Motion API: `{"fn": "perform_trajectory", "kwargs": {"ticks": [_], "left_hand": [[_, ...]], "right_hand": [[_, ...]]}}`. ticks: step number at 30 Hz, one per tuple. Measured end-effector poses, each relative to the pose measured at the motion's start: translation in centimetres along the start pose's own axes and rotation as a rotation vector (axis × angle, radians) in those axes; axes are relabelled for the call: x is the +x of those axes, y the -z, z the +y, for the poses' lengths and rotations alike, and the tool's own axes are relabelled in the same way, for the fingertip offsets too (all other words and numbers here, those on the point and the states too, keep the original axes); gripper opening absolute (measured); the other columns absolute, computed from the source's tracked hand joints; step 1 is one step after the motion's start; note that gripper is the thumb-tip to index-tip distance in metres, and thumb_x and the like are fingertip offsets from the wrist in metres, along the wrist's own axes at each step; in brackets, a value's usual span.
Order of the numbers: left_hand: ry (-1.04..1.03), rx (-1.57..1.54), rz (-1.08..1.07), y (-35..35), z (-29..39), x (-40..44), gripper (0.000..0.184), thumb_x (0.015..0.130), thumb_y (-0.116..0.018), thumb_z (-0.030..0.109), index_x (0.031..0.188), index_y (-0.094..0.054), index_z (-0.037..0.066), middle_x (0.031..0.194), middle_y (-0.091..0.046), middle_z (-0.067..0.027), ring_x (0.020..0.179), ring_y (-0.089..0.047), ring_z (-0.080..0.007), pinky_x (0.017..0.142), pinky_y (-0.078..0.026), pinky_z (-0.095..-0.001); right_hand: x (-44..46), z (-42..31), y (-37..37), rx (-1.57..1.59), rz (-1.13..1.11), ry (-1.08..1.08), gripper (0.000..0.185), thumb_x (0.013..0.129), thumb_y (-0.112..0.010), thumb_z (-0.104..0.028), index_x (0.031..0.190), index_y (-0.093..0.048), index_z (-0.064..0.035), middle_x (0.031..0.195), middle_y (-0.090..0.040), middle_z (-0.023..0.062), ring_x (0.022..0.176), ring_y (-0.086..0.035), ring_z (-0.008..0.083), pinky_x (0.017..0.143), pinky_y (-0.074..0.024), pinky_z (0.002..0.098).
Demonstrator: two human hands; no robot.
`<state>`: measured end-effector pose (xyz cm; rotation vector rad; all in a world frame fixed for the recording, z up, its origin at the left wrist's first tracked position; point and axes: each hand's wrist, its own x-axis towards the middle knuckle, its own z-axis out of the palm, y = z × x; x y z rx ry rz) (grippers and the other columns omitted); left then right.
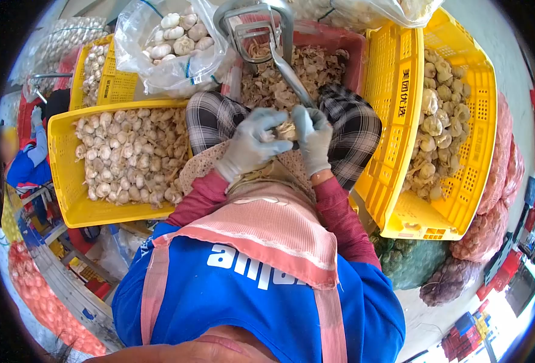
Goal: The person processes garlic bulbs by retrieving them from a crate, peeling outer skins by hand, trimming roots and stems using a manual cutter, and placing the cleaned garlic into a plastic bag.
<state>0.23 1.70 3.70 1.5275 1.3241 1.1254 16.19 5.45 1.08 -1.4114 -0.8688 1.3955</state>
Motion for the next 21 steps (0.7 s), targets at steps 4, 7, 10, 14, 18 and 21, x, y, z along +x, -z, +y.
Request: {"fn": "perform_trajectory", "kwargs": {"ticks": [4, 7, 10, 14, 18, 21], "left_hand": [[-0.237, 0.137, 0.085, -0.5, -0.8, 0.6, 0.022, 0.086, -0.070, 0.006, 0.107, -0.070, 0.000, 0.085, -0.068, -0.0075, 0.071, -0.064, -0.0137, 0.064, -0.052, -0.0253], [0.376, -0.534, 0.031, -0.4, -0.2, 0.6, 0.011, 0.090, -0.064, 0.006, 0.098, -0.069, 0.001, 0.086, -0.069, -0.0075, 0.064, -0.063, -0.0125, 0.057, -0.050, -0.0233], [0.628, -0.584, 0.425, -0.5, -2.5, 2.2, 0.014, 0.094, -0.053, -0.002, 0.099, -0.066, -0.001, 0.083, -0.069, -0.0058, 0.059, -0.061, -0.0112, 0.052, -0.050, -0.0208], [0.124, 0.146, -0.012, 1.0, -2.4, -0.4, 0.061, 0.081, -0.072, 0.012, 0.137, -0.052, 0.002, 0.138, -0.049, -0.0194, 0.123, -0.050, -0.0236, 0.101, -0.045, -0.0314], [0.237, -0.333, -0.157, -1.8, -0.5, -1.9, 0.065, 0.081, -0.081, 0.015, 0.137, -0.051, 0.001, 0.132, -0.056, -0.0102, 0.121, -0.053, -0.0159, 0.104, -0.043, -0.0295], [0.193, -0.474, -0.124, -2.0, 0.2, -2.0, 0.060, 0.084, -0.079, 0.019, 0.134, -0.052, 0.001, 0.115, -0.063, -0.0075, 0.102, -0.061, -0.0125, 0.090, -0.051, -0.0251]], "right_hand": [[-0.7, -1.3, 0.5, 0.025, -0.071, -0.244, 0.048, 0.088, -0.072, -0.046, 0.100, -0.064, -0.0005, 0.077, -0.064, 0.0011, 0.053, -0.057, 0.0078, 0.039, -0.0426, 0.0214], [-1.9, -2.3, 1.0, 0.072, -0.241, -0.407, 0.050, 0.089, -0.066, -0.053, 0.097, -0.065, -0.0034, 0.072, -0.066, 0.0034, 0.049, -0.060, 0.0112, 0.037, -0.0428, 0.0213], [-2.9, -2.1, 1.0, 0.142, -0.340, -0.417, 0.049, 0.091, -0.063, -0.054, 0.094, -0.065, -0.0051, 0.073, -0.067, 0.0045, 0.051, -0.064, 0.0119, 0.036, -0.0423, 0.0212], [-2.8, -1.5, 1.3, 0.096, -0.106, -0.304, 0.053, 0.089, -0.067, -0.054, 0.099, -0.066, -0.0026, 0.074, -0.067, 0.0049, 0.054, -0.064, 0.0128, 0.040, -0.0472, 0.0225], [-1.5, 2.2, 1.2, -0.026, -0.081, -0.094, 0.051, 0.091, -0.066, -0.050, 0.099, -0.065, 0.0006, 0.073, -0.065, 0.0045, 0.056, -0.062, 0.0120, 0.042, -0.0463, 0.0238], [-2.3, 0.5, 1.3, 0.020, -0.082, -0.184, 0.049, 0.094, -0.061, -0.046, 0.097, -0.065, 0.0027, 0.071, -0.064, 0.0037, 0.055, -0.059, 0.0108, 0.045, -0.0456, 0.0231]]}}
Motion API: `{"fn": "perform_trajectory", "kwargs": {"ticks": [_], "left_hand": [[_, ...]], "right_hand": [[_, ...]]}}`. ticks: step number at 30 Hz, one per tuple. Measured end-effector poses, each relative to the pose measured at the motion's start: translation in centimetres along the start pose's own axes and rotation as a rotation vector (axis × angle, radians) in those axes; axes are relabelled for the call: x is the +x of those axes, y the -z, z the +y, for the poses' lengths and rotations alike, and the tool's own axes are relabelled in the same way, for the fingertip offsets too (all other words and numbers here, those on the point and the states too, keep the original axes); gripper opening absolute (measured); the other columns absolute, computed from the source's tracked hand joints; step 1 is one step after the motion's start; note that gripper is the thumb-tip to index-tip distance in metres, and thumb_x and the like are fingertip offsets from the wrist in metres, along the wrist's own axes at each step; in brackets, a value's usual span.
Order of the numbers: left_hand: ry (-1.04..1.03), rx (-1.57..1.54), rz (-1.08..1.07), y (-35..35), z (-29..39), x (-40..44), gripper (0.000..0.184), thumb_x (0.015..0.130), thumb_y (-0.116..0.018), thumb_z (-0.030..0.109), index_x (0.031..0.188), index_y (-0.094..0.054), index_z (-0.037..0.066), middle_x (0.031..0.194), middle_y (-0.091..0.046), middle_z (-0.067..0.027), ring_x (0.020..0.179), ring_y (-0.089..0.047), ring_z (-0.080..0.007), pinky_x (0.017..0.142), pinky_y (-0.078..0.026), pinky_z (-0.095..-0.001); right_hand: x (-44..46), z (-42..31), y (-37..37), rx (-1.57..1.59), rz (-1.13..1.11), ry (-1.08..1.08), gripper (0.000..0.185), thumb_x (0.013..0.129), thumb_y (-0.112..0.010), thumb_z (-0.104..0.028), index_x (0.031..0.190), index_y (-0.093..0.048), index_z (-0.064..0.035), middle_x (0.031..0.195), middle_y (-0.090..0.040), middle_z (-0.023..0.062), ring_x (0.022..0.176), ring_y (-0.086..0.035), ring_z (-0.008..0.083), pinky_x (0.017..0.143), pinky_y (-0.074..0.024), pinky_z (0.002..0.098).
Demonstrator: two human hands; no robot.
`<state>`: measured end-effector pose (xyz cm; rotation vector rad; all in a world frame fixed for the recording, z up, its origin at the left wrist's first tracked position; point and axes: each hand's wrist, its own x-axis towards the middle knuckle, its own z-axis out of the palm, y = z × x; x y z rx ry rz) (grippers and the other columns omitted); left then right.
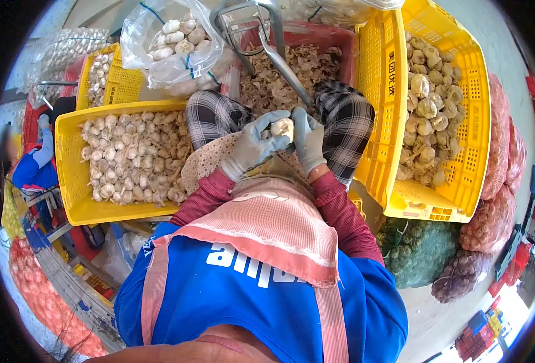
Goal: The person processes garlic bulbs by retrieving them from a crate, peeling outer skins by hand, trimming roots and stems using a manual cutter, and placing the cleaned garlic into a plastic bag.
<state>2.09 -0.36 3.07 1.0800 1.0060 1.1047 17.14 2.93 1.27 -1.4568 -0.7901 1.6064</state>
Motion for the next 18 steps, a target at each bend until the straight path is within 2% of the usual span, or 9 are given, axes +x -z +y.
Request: {"fn": "perform_trajectory", "kwargs": {"ticks": [2, 3, 7, 9, 12, 13, 15, 17, 18], "left_hand": [[0.198, -0.429, -0.077, 0.8, 1.2, -0.6, 0.056, 0.089, -0.073, 0.027, 0.134, -0.052, 0.001, 0.100, -0.065, -0.0061, 0.080, -0.062, -0.0106, 0.070, -0.053, -0.0237], [0.135, -0.454, -0.049, 0.2, 1.4, -0.6, 0.056, 0.093, -0.066, 0.038, 0.134, -0.051, 0.002, 0.089, -0.064, -0.0050, 0.064, -0.056, -0.0079, 0.053, -0.046, -0.0212], [0.139, -0.442, 0.027, 0.7, 2.2, -0.3, 0.066, 0.092, -0.058, 0.056, 0.130, -0.054, 0.002, 0.089, -0.063, -0.0049, 0.064, -0.056, -0.0068, 0.051, -0.044, -0.0192], [0.239, -0.400, 0.048, 2.4, 1.8, 0.1, 0.065, 0.091, -0.059, 0.058, 0.126, -0.057, 0.003, 0.088, -0.064, -0.0039, 0.064, -0.057, -0.0061, 0.049, -0.043, -0.0194], [0.232, -0.388, 0.081, 3.5, 1.6, 1.6, 0.050, 0.094, -0.064, 0.045, 0.120, -0.061, 0.003, 0.085, -0.064, -0.0013, 0.061, -0.056, -0.0041, 0.046, -0.041, -0.0174], [0.278, -0.439, 0.065, 4.0, 1.5, 2.2, 0.045, 0.094, -0.066, 0.039, 0.119, -0.062, 0.002, 0.083, -0.064, -0.0003, 0.061, -0.056, -0.0036, 0.047, -0.040, -0.0172], [0.282, -0.389, 0.077, 4.1, 2.1, 3.2, 0.044, 0.094, -0.066, 0.039, 0.118, -0.063, 0.002, 0.082, -0.064, -0.0002, 0.060, -0.056, -0.0038, 0.047, -0.040, -0.0171], [0.297, -0.267, 0.113, 4.5, 3.3, 4.2, 0.041, 0.093, -0.067, 0.039, 0.110, -0.066, 0.002, 0.076, -0.064, -0.0005, 0.054, -0.055, -0.0045, 0.044, -0.039, -0.0174], [0.286, -0.275, 0.127, 4.8, 3.7, 4.7, 0.041, 0.093, -0.067, 0.039, 0.110, -0.066, 0.002, 0.076, -0.064, -0.0005, 0.054, -0.055, -0.0045, 0.044, -0.039, -0.0174]], "right_hand": [[-0.9, -0.5, 0.8, 0.165, -0.170, -0.224, 0.046, 0.096, -0.060, -0.042, 0.102, -0.066, 0.0032, 0.072, -0.064, 0.0025, 0.055, -0.057, 0.0089, 0.049, -0.0465, 0.0227], [-0.9, 0.8, 0.2, 0.127, -0.110, -0.112, 0.044, 0.097, -0.059, -0.040, 0.101, -0.066, 0.0030, 0.071, -0.064, 0.0023, 0.055, -0.057, 0.0086, 0.049, -0.0466, 0.0224], [-1.2, -0.6, -0.2, -0.002, 0.033, 0.161, 0.031, 0.097, -0.062, -0.028, 0.101, -0.067, 0.0018, 0.076, -0.066, 0.0017, 0.061, -0.058, 0.0064, 0.055, -0.0486, 0.0228], [0.6, -1.9, 0.1, -0.052, 0.095, 0.642, 0.024, 0.096, -0.062, -0.019, 0.108, -0.065, 0.0016, 0.085, -0.070, 0.0058, 0.070, -0.065, 0.0100, 0.064, -0.0514, 0.0244], [4.6, -5.6, 0.4, -0.840, 0.246, 1.164, 0.046, 0.092, -0.067, -0.028, 0.128, -0.057, -0.0014, 0.108, -0.067, 0.0179, 0.096, -0.066, 0.0354, 0.086, -0.0516, 0.0399], [5.2, -6.1, 0.0, -1.025, 0.249, 1.159, 0.052, 0.091, -0.066, -0.034, 0.132, -0.054, -0.0030, 0.110, -0.066, 0.0209, 0.100, -0.062, 0.0419, 0.090, -0.0488, 0.0447], [7.7, -5.1, 1.1, -0.827, -0.260, 0.722, 0.043, 0.094, -0.060, -0.036, 0.121, -0.062, -0.0025, 0.090, -0.071, 0.0193, 0.084, -0.068, 0.0381, 0.074, -0.0522, 0.0430], [7.3, -5.6, 1.8, -1.015, -0.249, 0.734, 0.040, 0.096, -0.057, -0.038, 0.111, -0.066, -0.0017, 0.077, -0.070, 0.0168, 0.072, -0.069, 0.0351, 0.065, -0.0512, 0.0424], [4.4, -8.1, 0.8, -0.790, -0.304, 0.485, 0.037, 0.098, -0.054, -0.036, 0.103, -0.066, -0.0005, 0.071, -0.069, 0.0118, 0.062, -0.067, 0.0251, 0.059, -0.0491, 0.0371]]}}
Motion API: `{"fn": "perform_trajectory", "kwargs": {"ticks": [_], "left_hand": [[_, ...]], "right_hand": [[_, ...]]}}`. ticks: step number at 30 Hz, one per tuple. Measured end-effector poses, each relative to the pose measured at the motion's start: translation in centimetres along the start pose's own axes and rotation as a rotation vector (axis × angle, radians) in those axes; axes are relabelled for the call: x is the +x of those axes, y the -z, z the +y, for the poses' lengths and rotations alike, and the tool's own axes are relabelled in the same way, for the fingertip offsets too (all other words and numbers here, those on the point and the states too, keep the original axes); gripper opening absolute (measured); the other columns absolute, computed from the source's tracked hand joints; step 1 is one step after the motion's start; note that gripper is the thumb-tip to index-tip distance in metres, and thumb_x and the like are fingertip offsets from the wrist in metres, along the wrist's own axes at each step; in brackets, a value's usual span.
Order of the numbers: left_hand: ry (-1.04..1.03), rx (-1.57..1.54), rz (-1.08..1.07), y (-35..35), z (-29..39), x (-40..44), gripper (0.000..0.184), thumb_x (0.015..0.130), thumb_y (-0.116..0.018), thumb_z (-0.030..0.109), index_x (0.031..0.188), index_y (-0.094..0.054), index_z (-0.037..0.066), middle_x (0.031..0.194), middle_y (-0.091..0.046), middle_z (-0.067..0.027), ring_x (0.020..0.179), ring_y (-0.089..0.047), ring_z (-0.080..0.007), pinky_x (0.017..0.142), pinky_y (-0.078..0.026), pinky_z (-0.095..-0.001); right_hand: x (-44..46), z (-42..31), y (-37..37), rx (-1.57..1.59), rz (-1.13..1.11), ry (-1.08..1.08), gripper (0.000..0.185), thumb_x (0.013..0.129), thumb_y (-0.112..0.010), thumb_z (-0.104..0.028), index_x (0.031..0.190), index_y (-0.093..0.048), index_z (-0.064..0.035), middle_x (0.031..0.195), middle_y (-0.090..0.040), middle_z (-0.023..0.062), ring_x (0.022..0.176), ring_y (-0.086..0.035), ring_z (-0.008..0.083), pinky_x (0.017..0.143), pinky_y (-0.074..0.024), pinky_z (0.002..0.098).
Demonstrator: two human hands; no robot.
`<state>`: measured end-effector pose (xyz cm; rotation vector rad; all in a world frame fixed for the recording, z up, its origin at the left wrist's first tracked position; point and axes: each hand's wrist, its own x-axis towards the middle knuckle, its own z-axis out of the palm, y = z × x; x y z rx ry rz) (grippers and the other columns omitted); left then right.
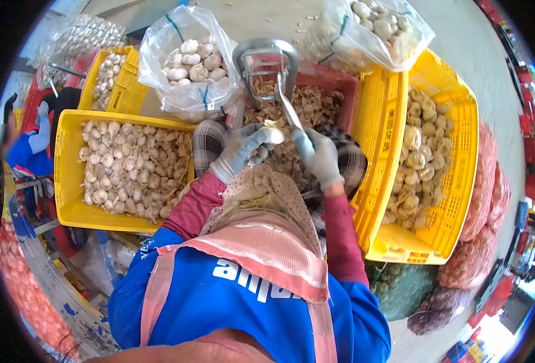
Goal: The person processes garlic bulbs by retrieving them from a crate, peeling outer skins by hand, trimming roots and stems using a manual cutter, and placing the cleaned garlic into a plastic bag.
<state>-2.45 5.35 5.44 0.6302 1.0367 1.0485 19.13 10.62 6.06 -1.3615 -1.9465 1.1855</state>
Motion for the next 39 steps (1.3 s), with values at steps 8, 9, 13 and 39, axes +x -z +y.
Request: {"fn": "perform_trajectory", "kwargs": {"ticks": [8, 9, 13, 39], "left_hand": [[-0.025, 0.049, 0.132, 0.4, 1.9, 2.2, 0.032, 0.087, -0.076, 0.031, 0.100, -0.068, 0.003, 0.073, -0.066, -0.0027, 0.052, -0.059, -0.0065, 0.040, -0.039, -0.0206], [-0.071, 0.077, 0.147, 0.4, 2.1, 2.4, 0.031, 0.087, -0.076, 0.029, 0.101, -0.068, 0.003, 0.073, -0.066, -0.0025, 0.052, -0.059, -0.0062, 0.040, -0.039, -0.0207], [-0.116, 0.124, 0.132, 0.4, 3.1, 2.4, 0.028, 0.087, -0.076, 0.025, 0.102, -0.067, 0.003, 0.073, -0.065, -0.0016, 0.051, -0.057, -0.0049, 0.040, -0.040, -0.0205], [0.339, 0.935, 0.941, 27.0, -7.0, -15.1, 0.041, 0.087, -0.062, 0.026, 0.128, -0.065, 0.020, 0.111, -0.071, -0.0094, 0.094, -0.070, -0.0250, 0.082, -0.055, -0.0357]], "right_hand": [[-3.7, -7.9, 3.5, 0.298, -0.015, -0.259, 0.031, 0.096, -0.056, -0.021, 0.111, -0.065, 0.0053, 0.068, -0.064, 0.0024, 0.061, -0.059, 0.0086, 0.057, -0.0466, 0.0237], [-3.8, -7.7, 3.3, 0.235, 0.003, -0.229, 0.030, 0.096, -0.057, -0.020, 0.111, -0.065, 0.0046, 0.066, -0.064, 0.0038, 0.061, -0.061, 0.0094, 0.057, -0.0475, 0.0251], [-3.0, -3.6, 0.7, -0.058, 0.038, -0.059, 0.025, 0.094, -0.060, -0.022, 0.108, -0.064, -0.0029, 0.067, -0.066, 0.0146, 0.060, -0.068, 0.0261, 0.056, -0.0511, 0.0363], [2.5, 7.8, -4.7, 0.076, 0.172, 0.204, 0.021, 0.093, -0.062, -0.013, 0.109, -0.060, 0.0006, 0.095, -0.063, 0.0037, 0.081, -0.059, 0.0128, 0.073, -0.0497, 0.0270]]}}
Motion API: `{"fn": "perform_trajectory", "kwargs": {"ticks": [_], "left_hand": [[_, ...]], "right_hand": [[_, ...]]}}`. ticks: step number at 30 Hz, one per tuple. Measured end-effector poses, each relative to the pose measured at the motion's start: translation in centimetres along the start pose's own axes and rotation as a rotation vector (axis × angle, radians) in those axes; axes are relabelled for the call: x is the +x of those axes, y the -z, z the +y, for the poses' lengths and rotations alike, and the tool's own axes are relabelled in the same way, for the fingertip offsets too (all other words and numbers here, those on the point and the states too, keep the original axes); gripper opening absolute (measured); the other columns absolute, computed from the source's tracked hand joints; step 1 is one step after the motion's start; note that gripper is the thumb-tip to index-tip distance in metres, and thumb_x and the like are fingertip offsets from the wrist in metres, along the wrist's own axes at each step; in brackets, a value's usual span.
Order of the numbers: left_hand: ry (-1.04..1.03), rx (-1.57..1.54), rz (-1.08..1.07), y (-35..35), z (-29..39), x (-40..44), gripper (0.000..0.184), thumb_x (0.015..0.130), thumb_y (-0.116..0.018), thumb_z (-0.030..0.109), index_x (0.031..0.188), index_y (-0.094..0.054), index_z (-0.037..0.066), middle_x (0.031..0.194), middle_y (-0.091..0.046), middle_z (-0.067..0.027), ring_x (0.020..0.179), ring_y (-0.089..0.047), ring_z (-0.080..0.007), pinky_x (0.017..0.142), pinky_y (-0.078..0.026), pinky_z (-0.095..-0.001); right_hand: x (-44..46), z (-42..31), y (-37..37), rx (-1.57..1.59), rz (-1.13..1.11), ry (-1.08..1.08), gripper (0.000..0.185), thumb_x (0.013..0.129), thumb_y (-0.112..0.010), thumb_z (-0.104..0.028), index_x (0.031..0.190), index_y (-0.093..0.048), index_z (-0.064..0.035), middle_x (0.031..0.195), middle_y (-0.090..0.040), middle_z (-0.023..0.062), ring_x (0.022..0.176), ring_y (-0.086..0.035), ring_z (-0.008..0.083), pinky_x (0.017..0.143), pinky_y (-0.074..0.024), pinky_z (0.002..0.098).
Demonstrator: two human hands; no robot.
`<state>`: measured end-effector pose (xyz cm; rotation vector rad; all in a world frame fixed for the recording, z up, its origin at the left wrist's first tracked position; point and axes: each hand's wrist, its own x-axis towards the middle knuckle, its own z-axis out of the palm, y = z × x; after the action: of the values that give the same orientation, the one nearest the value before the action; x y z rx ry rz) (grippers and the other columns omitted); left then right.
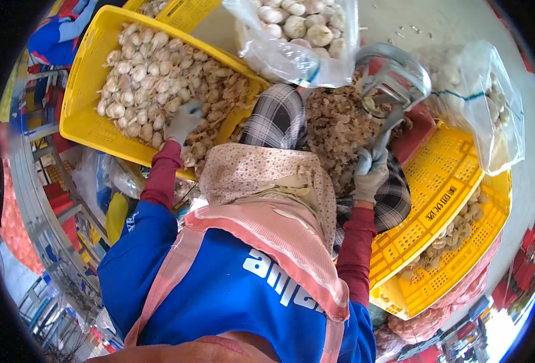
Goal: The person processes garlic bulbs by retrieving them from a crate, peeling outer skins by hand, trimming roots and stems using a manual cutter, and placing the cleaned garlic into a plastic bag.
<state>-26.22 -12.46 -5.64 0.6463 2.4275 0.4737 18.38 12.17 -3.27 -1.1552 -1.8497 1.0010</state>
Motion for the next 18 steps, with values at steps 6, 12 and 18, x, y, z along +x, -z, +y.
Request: {"fn": "perform_trajectory", "kwargs": {"ticks": [6, 12, 18], "left_hand": [[0.007, 0.461, -0.197, -6.8, -0.6, 0.4, 0.058, 0.090, -0.055, 0.034, 0.147, -0.042, 0.024, 0.129, -0.061, -0.0186, 0.116, -0.061, -0.0342, 0.094, -0.051, -0.0453], [0.046, 0.184, -0.107, -5.9, -0.1, 1.2, 0.042, 0.095, -0.052, 0.038, 0.125, -0.058, 0.009, 0.119, -0.065, -0.0190, 0.098, -0.067, -0.0336, 0.086, -0.053, -0.0420], [-0.021, -1.617, -0.440, -2.3, 1.5, -2.6, 0.034, 0.099, -0.055, 0.026, 0.125, -0.056, 0.004, 0.108, -0.064, -0.0107, 0.081, -0.063, -0.0169, 0.071, -0.054, -0.0334]], "right_hand": [[0.0, 1.3, -0.1, -0.021, 0.022, 0.031, 0.023, 0.094, -0.060, -0.016, 0.109, -0.061, 0.0009, 0.108, -0.062, 0.0057, 0.080, -0.062, 0.0126, 0.070, -0.0507, 0.0251], [0.1, 1.1, -0.1, 0.079, 0.027, -0.036, 0.025, 0.093, -0.058, -0.015, 0.113, -0.059, -0.0003, 0.103, -0.063, 0.0023, 0.074, -0.058, 0.0074, 0.064, -0.0459, 0.0209], [-0.2, -5.2, -0.2, -0.581, 0.157, 0.141, 0.046, 0.094, -0.062, -0.019, 0.131, -0.050, 0.0058, 0.122, -0.061, 0.0226, 0.105, -0.062, 0.0351, 0.087, -0.0512, 0.0384]]}}
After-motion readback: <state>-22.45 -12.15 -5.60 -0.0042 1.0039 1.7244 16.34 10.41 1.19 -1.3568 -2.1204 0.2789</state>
